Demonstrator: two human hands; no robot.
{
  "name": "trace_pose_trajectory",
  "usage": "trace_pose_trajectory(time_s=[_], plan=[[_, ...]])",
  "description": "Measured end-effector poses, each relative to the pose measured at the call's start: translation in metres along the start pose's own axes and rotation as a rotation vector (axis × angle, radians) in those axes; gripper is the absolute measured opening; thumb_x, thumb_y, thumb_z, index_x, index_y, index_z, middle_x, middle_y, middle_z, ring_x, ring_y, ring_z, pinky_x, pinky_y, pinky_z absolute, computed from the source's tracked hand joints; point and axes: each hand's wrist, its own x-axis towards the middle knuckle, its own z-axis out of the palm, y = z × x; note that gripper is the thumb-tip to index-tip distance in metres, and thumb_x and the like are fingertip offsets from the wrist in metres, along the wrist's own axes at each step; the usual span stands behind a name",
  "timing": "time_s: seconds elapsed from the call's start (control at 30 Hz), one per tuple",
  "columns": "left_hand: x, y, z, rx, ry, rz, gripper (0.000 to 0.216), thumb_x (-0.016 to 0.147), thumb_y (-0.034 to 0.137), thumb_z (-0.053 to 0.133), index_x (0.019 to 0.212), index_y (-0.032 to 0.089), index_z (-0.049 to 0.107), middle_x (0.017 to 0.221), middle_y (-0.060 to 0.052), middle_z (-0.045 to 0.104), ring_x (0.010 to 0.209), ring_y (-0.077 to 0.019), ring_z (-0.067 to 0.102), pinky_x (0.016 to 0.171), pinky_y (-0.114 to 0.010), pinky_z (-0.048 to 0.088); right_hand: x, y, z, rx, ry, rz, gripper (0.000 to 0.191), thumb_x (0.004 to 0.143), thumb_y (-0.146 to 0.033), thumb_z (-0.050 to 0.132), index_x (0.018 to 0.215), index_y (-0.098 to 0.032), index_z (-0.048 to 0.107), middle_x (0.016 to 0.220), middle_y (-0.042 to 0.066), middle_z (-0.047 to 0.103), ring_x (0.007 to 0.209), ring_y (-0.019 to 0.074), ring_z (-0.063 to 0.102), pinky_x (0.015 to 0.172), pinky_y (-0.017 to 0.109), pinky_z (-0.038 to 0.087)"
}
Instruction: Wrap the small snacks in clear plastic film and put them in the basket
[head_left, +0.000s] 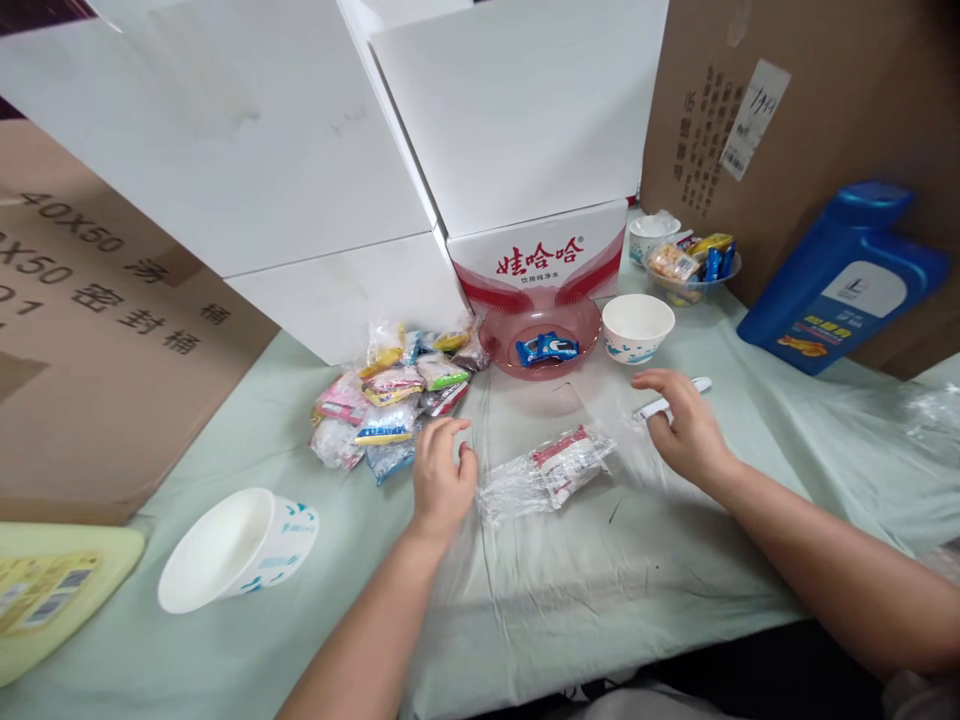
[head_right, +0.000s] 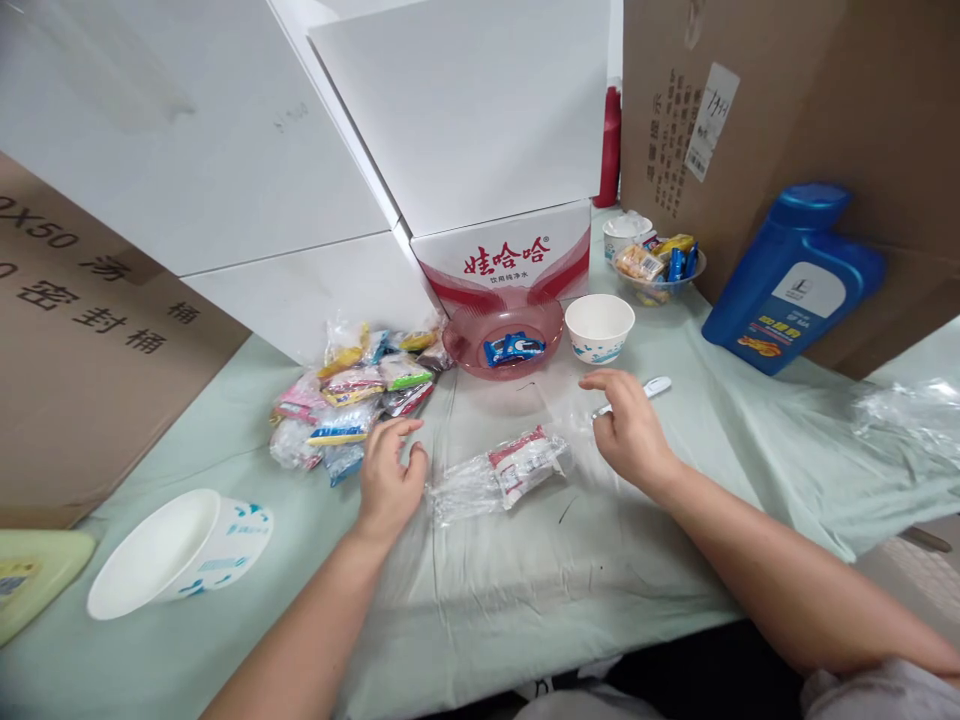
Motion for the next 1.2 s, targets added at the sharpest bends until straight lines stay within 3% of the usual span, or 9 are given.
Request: trace_pose_trajectory(time_s=[0.1, 0.2, 0.4, 0.5, 0.67, 0.77, 0.87, 1.07, 1.2], plan=[[-0.003, 0.016, -0.002, -0.01, -0.181, 0.216, 0.025, 0.092, 0.025, 0.049, 0.113, 0.017, 0.06, 0.103, -0.009, 0.065, 0.103, -0.0253, 0.055, 0.091, -0.042, 0.044, -0.002, -0.013, -0.005, 0.091, 0.012, -0.136, 0.032, 0.087, -0.013, 0.042, 0.114, -0.024, 0.055, 0.112, 0.012, 0.062, 0.112, 0.0279, 0.057, 0.095, 0.048, 0.047], [-0.007, 0.033, -0.001, 0.05, -0.348, 0.36, 0.028, 0.09, 0.035, 0.057, 0.11, 0.017, 0.064, 0.104, -0.009, 0.066, 0.107, -0.0292, 0.053, 0.091, -0.045, 0.042, -0.005, -0.021, -0.003, 0.062, -0.229, -0.314, 0.032, 0.093, -0.025, 0.049, 0.125, -0.02, 0.053, 0.12, 0.014, 0.061, 0.111, 0.0272, 0.057, 0.093, 0.045, 0.049], [-0.02, 0.07, -0.014, 0.095, -0.316, 0.593, 0.019, 0.089, 0.009, 0.049, 0.088, 0.019, 0.066, 0.099, -0.007, 0.068, 0.105, -0.0259, 0.057, 0.09, -0.042, 0.043, -0.002, -0.023, -0.014, -0.115, -0.387, -0.325, 0.038, 0.092, -0.043, 0.055, 0.119, -0.016, 0.062, 0.096, 0.012, 0.067, 0.088, 0.0266, 0.061, 0.077, 0.043, 0.052], [-0.036, 0.093, -0.028, 0.057, -0.554, 0.69, 0.017, 0.09, 0.01, 0.049, 0.087, 0.018, 0.064, 0.095, -0.007, 0.067, 0.092, -0.0228, 0.06, 0.079, -0.037, 0.047, -0.001, -0.036, -0.028, 0.04, -0.349, -0.408, 0.028, 0.095, -0.037, 0.05, 0.112, -0.02, 0.064, 0.101, 0.011, 0.067, 0.096, 0.0248, 0.059, 0.086, 0.042, 0.048], [-0.054, 0.108, -0.033, -0.005, -0.973, 0.579, 0.019, 0.088, 0.037, 0.062, 0.082, 0.019, 0.06, 0.084, -0.003, 0.064, 0.08, -0.0209, 0.061, 0.064, -0.031, 0.051, -0.01, -0.056, -0.028, -0.061, -0.874, -0.362, 0.02, 0.096, -0.024, 0.047, 0.091, -0.02, 0.066, 0.083, 0.006, 0.07, 0.074, 0.0186, 0.066, 0.065, 0.03, 0.047], [-0.052, 0.097, -0.025, 0.087, -0.91, 0.403, 0.014, 0.094, 0.019, 0.05, 0.083, 0.018, 0.058, 0.081, -0.003, 0.062, 0.067, -0.0179, 0.06, 0.058, -0.03, 0.05, -0.013, -0.053, -0.02, -0.427, -1.001, -0.186, 0.019, 0.093, -0.027, 0.052, 0.083, -0.018, 0.066, 0.074, 0.008, 0.071, 0.068, 0.0234, 0.069, 0.058, 0.03, 0.044], [-0.048, 0.083, -0.017, 0.217, -0.731, 0.274, 0.012, 0.092, 0.016, 0.05, 0.099, 0.018, 0.059, 0.098, -0.007, 0.064, 0.076, -0.0219, 0.064, 0.064, -0.035, 0.054, -0.013, -0.045, -0.015, -0.595, -0.913, -0.066, 0.023, 0.091, -0.036, 0.057, 0.098, -0.015, 0.065, 0.079, 0.011, 0.073, 0.071, 0.0283, 0.07, 0.056, 0.032, 0.044], [-0.04, 0.077, -0.019, 0.363, -0.432, 0.179, 0.088, 0.07, 0.04, 0.08, 0.143, 0.02, 0.035, 0.155, -0.024, 0.022, 0.113, -0.0419, 0.056, 0.082, -0.053, 0.054, -0.014, -0.035, -0.002, -0.329, -0.507, -0.262, 0.047, 0.09, -0.042, 0.059, 0.127, -0.013, 0.054, 0.1, 0.015, 0.07, 0.088, 0.0274, 0.066, 0.073, 0.038, 0.052], [-0.039, 0.085, -0.022, 0.192, -0.379, 0.306, 0.036, 0.087, 0.027, 0.063, 0.121, 0.02, 0.054, 0.131, -0.017, 0.053, 0.1, -0.0292, 0.063, 0.082, -0.043, 0.055, -0.019, -0.033, 0.016, -0.131, -0.51, -0.427, 0.036, 0.09, -0.03, 0.06, 0.123, -0.016, 0.058, 0.121, 0.016, 0.063, 0.117, 0.03, 0.054, 0.094, 0.046, 0.047]])
